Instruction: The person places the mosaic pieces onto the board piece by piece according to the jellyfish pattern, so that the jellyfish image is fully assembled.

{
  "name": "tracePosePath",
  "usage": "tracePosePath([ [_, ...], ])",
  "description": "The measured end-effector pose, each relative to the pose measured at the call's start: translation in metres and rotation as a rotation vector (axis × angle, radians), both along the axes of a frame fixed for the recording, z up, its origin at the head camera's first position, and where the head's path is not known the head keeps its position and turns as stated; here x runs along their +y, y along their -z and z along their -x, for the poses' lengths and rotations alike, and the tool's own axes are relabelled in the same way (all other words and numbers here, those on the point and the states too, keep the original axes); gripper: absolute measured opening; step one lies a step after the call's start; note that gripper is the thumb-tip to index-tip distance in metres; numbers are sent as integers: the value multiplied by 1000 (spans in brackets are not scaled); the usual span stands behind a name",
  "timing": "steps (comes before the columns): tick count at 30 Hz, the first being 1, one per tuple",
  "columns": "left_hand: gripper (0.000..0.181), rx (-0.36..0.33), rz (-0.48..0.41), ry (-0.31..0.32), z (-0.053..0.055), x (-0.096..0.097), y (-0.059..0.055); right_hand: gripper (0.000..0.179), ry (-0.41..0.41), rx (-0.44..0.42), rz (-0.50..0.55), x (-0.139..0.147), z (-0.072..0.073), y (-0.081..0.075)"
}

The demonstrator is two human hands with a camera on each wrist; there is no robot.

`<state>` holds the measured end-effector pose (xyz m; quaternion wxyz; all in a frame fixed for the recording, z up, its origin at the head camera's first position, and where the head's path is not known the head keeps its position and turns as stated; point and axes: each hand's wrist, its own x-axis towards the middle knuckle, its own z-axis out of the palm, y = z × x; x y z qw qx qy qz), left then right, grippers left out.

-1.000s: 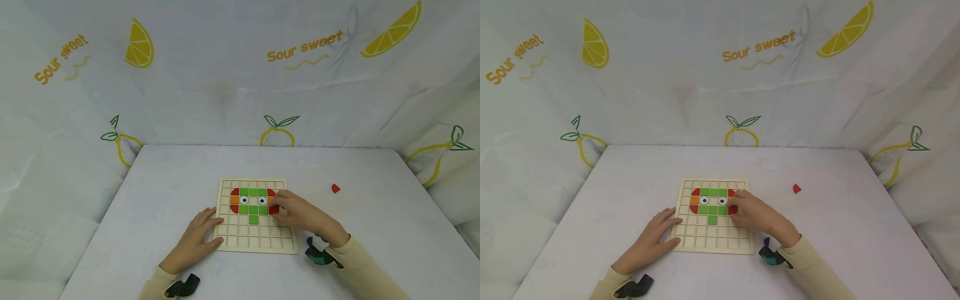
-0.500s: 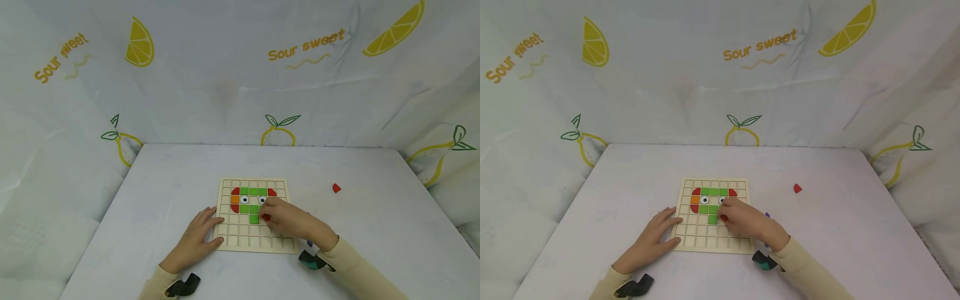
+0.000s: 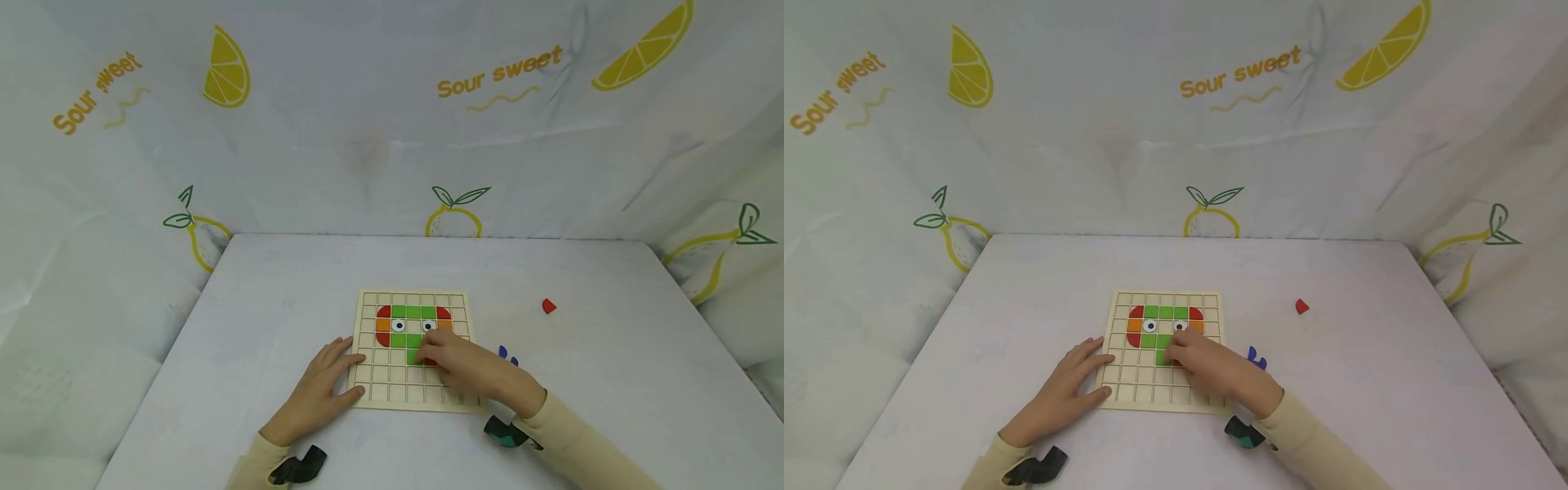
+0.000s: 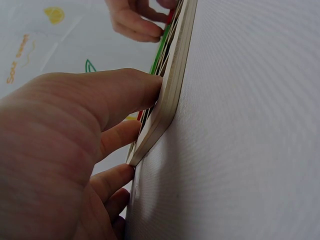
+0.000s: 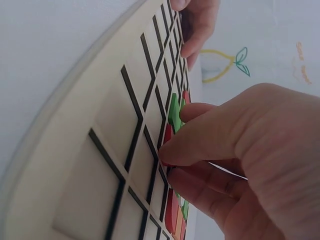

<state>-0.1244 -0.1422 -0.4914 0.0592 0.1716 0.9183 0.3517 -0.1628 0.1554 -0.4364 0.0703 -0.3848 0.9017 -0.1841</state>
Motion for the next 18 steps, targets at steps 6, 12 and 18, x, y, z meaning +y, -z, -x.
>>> tracePosePath([
  [6, 50, -4, 1, 1, 0, 0, -1, 22, 11, 2, 2, 0, -1, 3],
  [12, 49, -6, 3, -1, 0, 0, -1, 22, 43, 20, -3, 0, -1, 4],
  [18, 50, -8, 4, 5, 0, -1, -2, 22, 37, 7, 8, 0, -1, 4],
])
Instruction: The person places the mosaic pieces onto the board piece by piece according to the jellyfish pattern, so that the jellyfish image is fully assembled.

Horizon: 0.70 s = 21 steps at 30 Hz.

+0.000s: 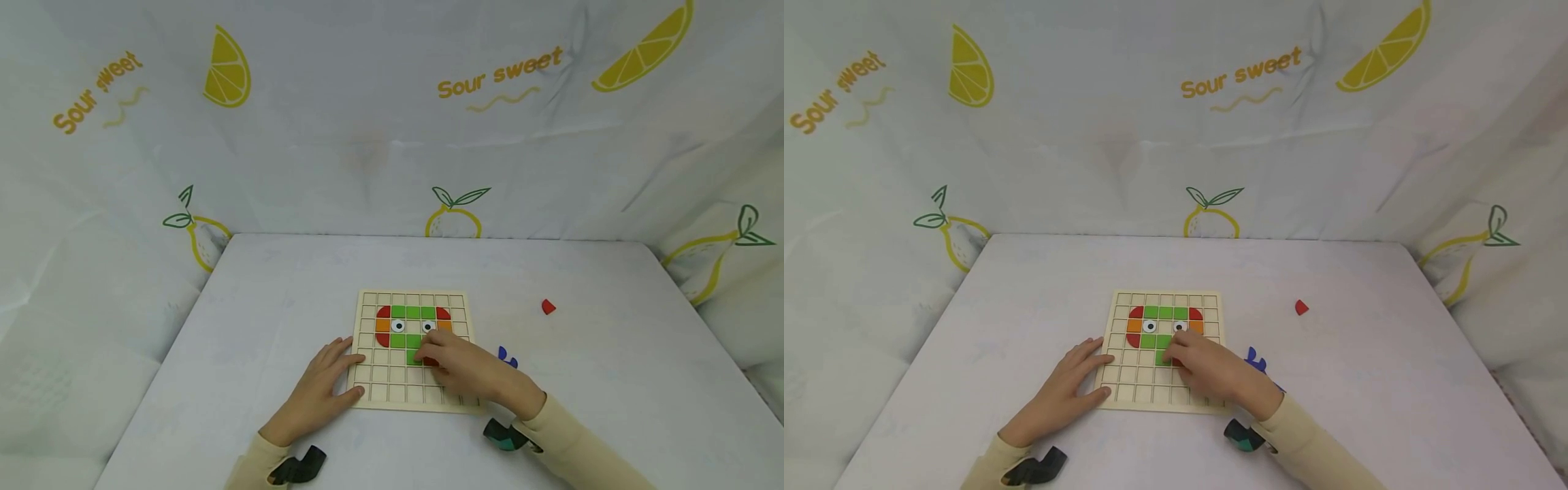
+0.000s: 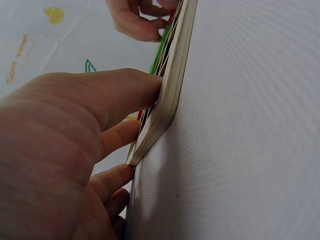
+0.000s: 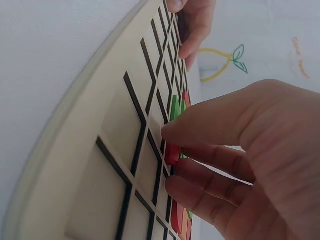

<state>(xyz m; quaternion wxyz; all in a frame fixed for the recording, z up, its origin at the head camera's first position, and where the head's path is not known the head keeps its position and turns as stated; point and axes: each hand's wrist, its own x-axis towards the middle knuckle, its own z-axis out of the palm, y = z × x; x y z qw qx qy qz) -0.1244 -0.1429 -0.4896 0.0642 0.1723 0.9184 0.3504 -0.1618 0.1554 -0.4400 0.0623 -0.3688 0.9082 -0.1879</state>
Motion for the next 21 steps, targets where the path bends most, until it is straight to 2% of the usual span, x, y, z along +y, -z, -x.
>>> tracePosePath([
  [6, 50, -1, -5, 1, 0, 0, 0, 22, 41, -51, 3, 2, 2, -3],
  [14, 50, 10, -16, -2, 0, 0, 1, 24, 32, -40, 41, 6, 4, -7],
  [21, 49, 14, -17, -11, -1, 1, 0, 24, 99, -79, 68, 18, 7, -17],
])
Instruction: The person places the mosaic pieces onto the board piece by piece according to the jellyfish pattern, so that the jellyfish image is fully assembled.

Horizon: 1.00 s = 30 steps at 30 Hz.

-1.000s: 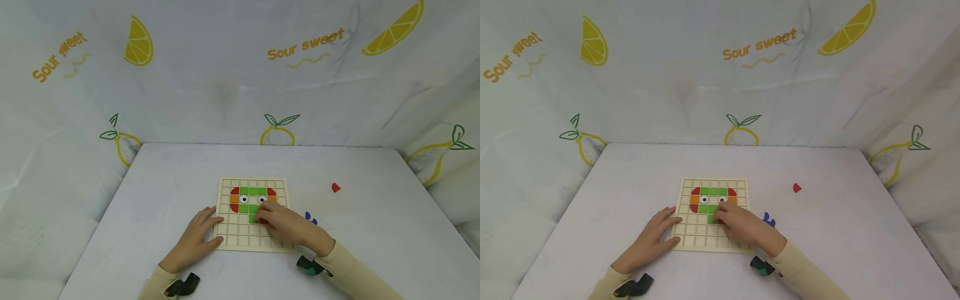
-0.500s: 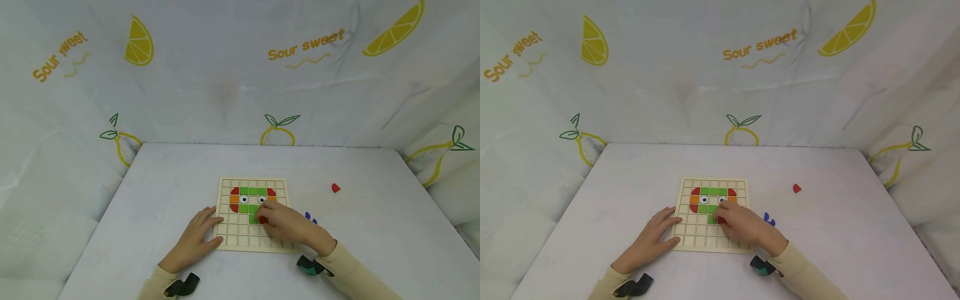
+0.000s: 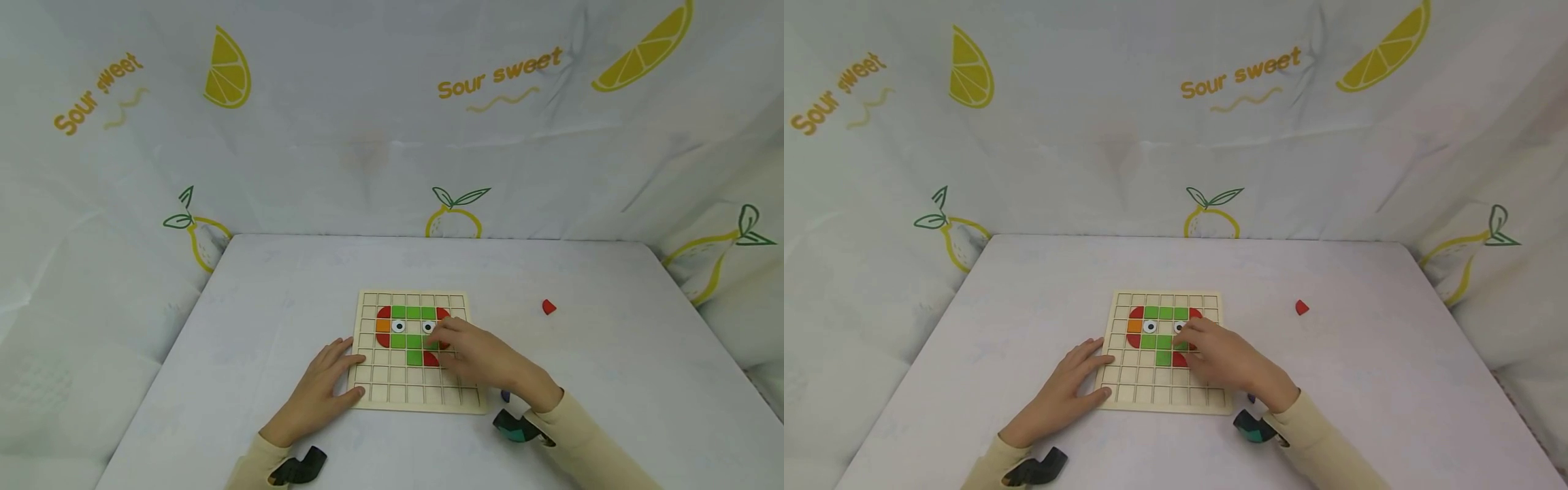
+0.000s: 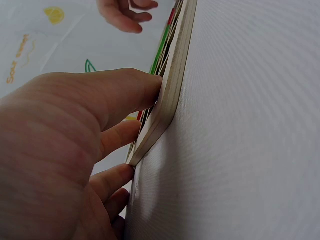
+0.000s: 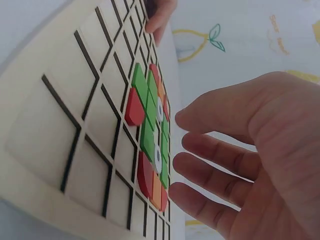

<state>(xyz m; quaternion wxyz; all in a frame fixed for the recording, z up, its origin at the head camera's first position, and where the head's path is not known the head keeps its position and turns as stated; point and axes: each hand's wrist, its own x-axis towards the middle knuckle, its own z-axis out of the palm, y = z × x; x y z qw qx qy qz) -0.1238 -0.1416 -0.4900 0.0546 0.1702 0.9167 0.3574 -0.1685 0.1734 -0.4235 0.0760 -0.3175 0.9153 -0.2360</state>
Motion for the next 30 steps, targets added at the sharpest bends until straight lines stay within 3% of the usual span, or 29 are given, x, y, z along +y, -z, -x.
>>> tracePosePath([
  [11, 49, 7, 10, -1, 0, 0, 1, 26, 147, -15, 48, 40, 15, -3],
  [22, 49, 7, -1, 0, 0, 0, 0, 31, 318, -25, -42, 89, 21, -5],
  [30, 49, 4, 3, 6, 0, 0, 1, 31, 341, 21, -50, 122, 25, -6],
])
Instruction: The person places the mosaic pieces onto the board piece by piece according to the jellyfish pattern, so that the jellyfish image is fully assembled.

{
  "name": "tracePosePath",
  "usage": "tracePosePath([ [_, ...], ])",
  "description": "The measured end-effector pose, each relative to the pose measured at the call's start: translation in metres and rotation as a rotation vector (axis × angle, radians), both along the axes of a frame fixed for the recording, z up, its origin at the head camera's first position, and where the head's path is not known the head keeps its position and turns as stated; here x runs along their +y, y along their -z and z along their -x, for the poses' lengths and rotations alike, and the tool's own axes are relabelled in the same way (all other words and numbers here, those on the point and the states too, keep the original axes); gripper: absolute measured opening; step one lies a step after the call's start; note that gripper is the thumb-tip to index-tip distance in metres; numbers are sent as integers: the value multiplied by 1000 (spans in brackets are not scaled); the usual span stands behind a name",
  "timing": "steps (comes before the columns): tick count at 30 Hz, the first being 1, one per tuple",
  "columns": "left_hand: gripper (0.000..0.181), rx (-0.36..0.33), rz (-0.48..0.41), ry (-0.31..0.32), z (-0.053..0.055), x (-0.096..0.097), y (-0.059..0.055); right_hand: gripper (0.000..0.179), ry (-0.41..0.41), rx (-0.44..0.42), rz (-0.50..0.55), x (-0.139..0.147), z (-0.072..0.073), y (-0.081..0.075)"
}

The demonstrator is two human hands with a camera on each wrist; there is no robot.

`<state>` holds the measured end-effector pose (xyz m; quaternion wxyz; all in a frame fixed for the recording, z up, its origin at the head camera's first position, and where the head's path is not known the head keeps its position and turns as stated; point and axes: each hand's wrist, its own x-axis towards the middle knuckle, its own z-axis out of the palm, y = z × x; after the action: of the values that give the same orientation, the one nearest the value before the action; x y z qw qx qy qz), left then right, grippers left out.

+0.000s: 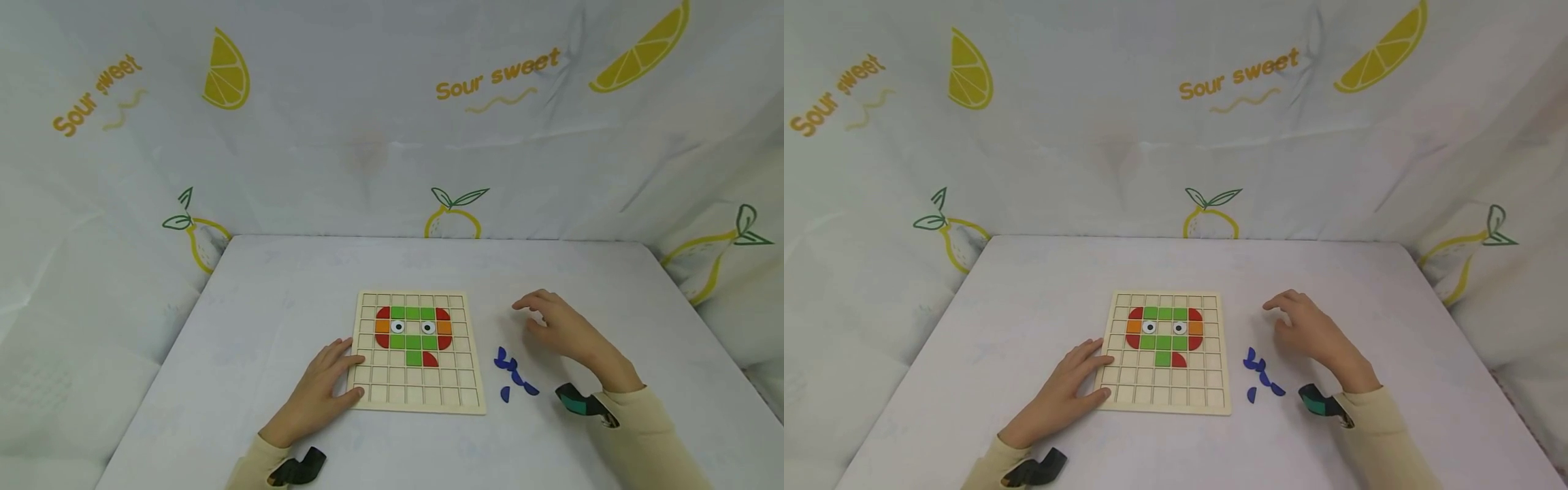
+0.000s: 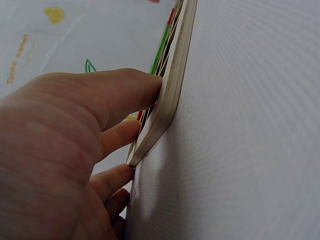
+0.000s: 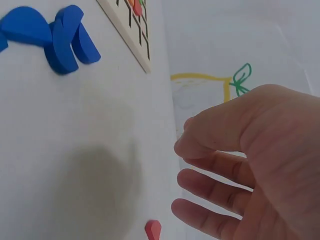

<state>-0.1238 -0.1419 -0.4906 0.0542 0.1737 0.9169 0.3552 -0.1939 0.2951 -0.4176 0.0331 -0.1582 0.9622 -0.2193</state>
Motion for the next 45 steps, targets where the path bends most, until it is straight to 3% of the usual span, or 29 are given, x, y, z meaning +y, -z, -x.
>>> tracePosePath([
  [8, 50, -4, 2, 5, 0, -1, -1, 36, 75, -20, 20, 28, 12, 11],
  [14, 49, 0, 2, 3, 0, -1, -2, 36, 87, -17, 28, 38, 18, 21],
  [22, 49, -9, -1, -2, 0, 0, -2, 38, 101, -48, -6, 40, 21, 27],
  [33, 49, 2, 11, 1, 0, 0, -1, 29, 125, 51, -74, 36, 22, 33],
  [45, 49, -15, 6, -2, 0, 0, -2, 25, 151, 33, -70, 29, 20, 36],
])
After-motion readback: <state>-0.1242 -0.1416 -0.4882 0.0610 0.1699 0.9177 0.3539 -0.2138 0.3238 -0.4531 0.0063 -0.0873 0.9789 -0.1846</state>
